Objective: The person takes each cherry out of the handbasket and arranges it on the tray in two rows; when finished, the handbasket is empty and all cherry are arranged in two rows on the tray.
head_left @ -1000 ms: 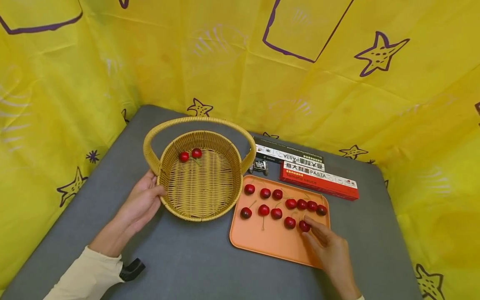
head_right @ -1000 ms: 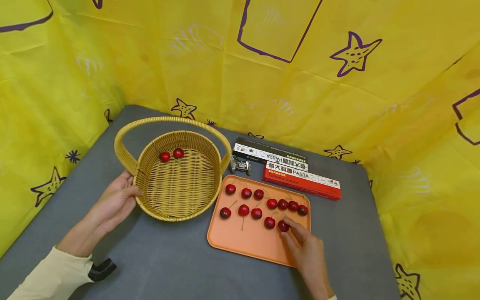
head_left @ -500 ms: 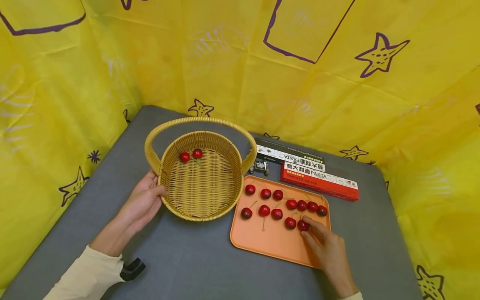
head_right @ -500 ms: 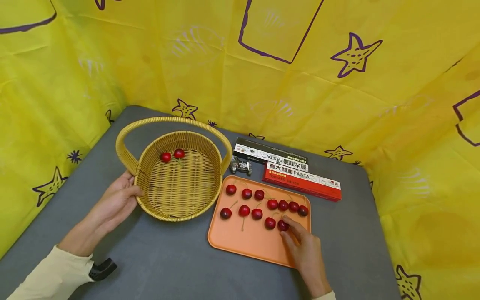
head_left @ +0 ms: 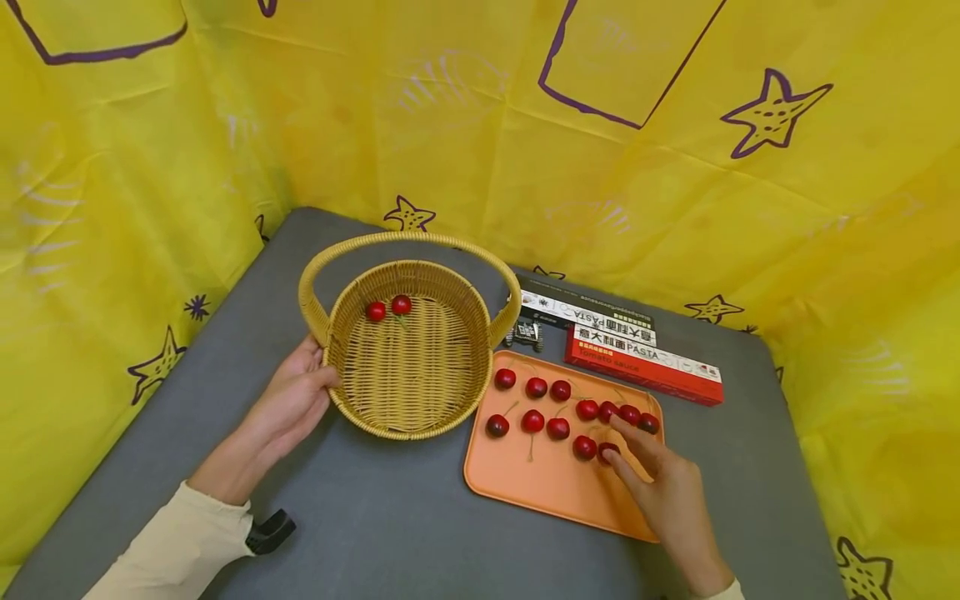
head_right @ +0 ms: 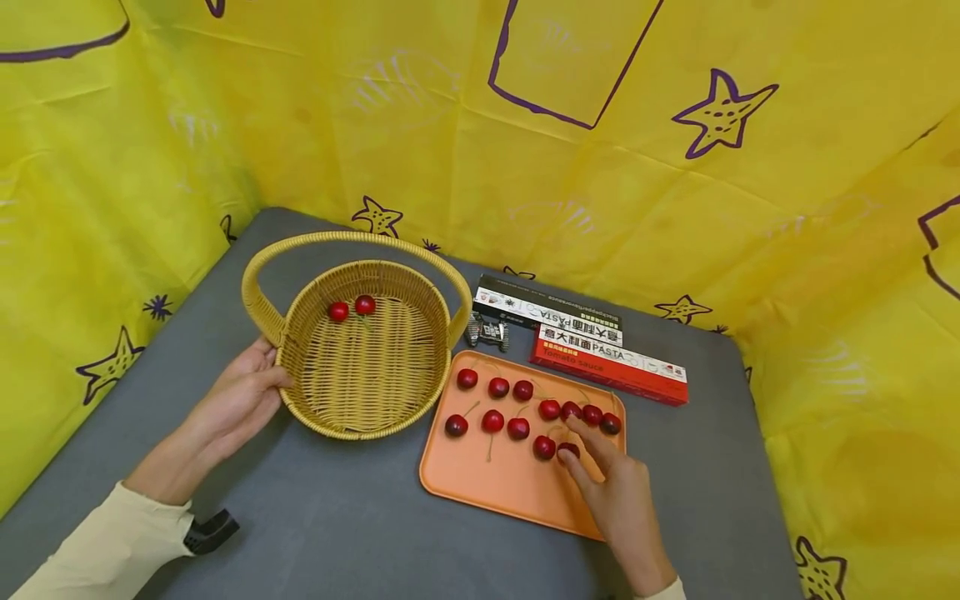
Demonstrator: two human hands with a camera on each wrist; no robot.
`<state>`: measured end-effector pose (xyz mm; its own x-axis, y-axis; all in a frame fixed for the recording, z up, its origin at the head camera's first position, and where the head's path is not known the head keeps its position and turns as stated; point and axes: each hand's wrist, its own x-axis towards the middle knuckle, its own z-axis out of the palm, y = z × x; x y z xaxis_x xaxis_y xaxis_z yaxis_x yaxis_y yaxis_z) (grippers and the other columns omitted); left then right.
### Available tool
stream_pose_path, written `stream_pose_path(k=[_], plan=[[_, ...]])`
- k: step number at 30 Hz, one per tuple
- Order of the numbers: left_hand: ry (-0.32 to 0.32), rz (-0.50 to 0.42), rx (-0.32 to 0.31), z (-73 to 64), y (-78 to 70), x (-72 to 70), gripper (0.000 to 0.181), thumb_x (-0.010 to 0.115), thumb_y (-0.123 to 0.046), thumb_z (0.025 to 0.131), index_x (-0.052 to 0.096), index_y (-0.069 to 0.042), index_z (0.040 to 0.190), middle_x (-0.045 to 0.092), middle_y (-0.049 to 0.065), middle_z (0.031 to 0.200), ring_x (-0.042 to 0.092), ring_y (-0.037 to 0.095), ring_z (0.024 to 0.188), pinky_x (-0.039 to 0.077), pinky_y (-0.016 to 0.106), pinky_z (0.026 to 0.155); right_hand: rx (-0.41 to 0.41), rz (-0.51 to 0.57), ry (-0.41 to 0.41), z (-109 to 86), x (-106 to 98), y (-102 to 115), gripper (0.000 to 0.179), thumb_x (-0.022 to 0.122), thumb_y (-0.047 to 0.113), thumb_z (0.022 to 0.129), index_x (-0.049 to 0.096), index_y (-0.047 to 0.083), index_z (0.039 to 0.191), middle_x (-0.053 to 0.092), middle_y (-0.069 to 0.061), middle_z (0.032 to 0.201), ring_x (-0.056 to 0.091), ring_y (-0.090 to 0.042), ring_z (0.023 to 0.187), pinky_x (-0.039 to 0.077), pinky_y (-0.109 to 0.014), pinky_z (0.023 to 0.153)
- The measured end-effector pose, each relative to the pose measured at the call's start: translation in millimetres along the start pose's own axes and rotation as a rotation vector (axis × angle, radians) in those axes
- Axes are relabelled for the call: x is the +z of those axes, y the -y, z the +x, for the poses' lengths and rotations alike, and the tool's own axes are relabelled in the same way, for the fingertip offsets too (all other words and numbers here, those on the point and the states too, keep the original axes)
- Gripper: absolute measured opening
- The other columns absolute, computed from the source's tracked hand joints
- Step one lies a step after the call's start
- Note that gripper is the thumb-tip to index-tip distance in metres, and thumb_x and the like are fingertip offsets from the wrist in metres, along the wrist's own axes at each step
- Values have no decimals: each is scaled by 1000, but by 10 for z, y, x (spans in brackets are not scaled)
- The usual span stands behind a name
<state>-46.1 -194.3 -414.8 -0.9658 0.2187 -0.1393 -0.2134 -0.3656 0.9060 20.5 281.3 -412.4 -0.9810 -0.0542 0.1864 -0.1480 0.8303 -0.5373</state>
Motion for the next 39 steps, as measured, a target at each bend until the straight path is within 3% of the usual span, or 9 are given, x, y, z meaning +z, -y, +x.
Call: stream_pose_path(k=[4, 10, 14, 17, 23, 28, 33, 39], plan=[[-2, -9, 3, 10, -4, 1, 98, 31, 24, 88, -15, -11, 168, -9, 10, 177, -7, 23, 161, 1, 40, 130, -64, 89, 19, 197, -37, 218, 51, 86, 10, 88, 73, 17, 137, 75, -1, 129, 75, -24, 111, 56, -22, 87], [-10, -10, 5, 3, -31, 12, 98, 31, 24, 88, -14, -10, 168, -7, 10, 177, -5, 23, 162, 0, 43, 130, -167, 309, 106, 561, 89, 758, 48, 82, 15, 93, 71, 21, 139, 73, 3, 133, 72, -17, 117, 59, -37, 92], [-4, -4, 11, 17, -28, 5, 96, 31, 24, 89, -13, -10, 168, -7, 11, 177, -5, 23, 162, 1, 43, 130, -275, 471, 182, 854, 275, 1128, 48, 79, 15, 95, 70, 21, 141, 70, 3, 139, 68, -17, 124, 58, -38, 97], [-7, -5, 4, 19, -27, 2, 95, 30, 23, 90, -13, -10, 168, -6, 11, 177, -4, 24, 162, 2, 43, 130, -346, 521, 233, 1082, 434, 1360, 48, 78, 17, 97, 67, 22, 143, 68, 1, 142, 66, -16, 127, 57, -38, 99], [-3, -12, -2, 34, -15, 10, 96, 30, 24, 90, -14, -11, 168, -7, 11, 177, -5, 24, 162, 2, 43, 130, -352, 491, 326, 1478, 767, 1668, 49, 75, 26, 100, 63, 24, 148, 65, 3, 145, 65, -10, 126, 56, -37, 103], [-8, -15, 4, 43, -17, 14, 96, 30, 24, 89, -15, -9, 168, -6, 11, 177, -4, 23, 161, 0, 44, 130, -337, 464, 417, 1732, 1075, 1779, 54, 74, 24, 101, 59, 19, 152, 60, 0, 152, 62, -20, 135, 50, -29, 109], [-8, -18, 12, 38, -18, 14, 95, 30, 24, 89, -14, -8, 168, -6, 13, 177, -4, 25, 162, 0, 44, 130, -338, 364, 472, 1897, 1359, 1832, 56, 74, 19, 101, 57, 14, 153, 58, -5, 154, 59, -30, 137, 48, -35, 113], [-7, -5, -4, 5, -13, 22, 96, 31, 23, 89, -15, -8, 168, -6, 13, 177, -4, 26, 162, 1, 45, 130, -320, 233, 476, 2001, 1591, 1808, 56, 73, 18, 100, 56, 13, 153, 60, -5, 152, 62, -31, 134, 52, -42, 109]])
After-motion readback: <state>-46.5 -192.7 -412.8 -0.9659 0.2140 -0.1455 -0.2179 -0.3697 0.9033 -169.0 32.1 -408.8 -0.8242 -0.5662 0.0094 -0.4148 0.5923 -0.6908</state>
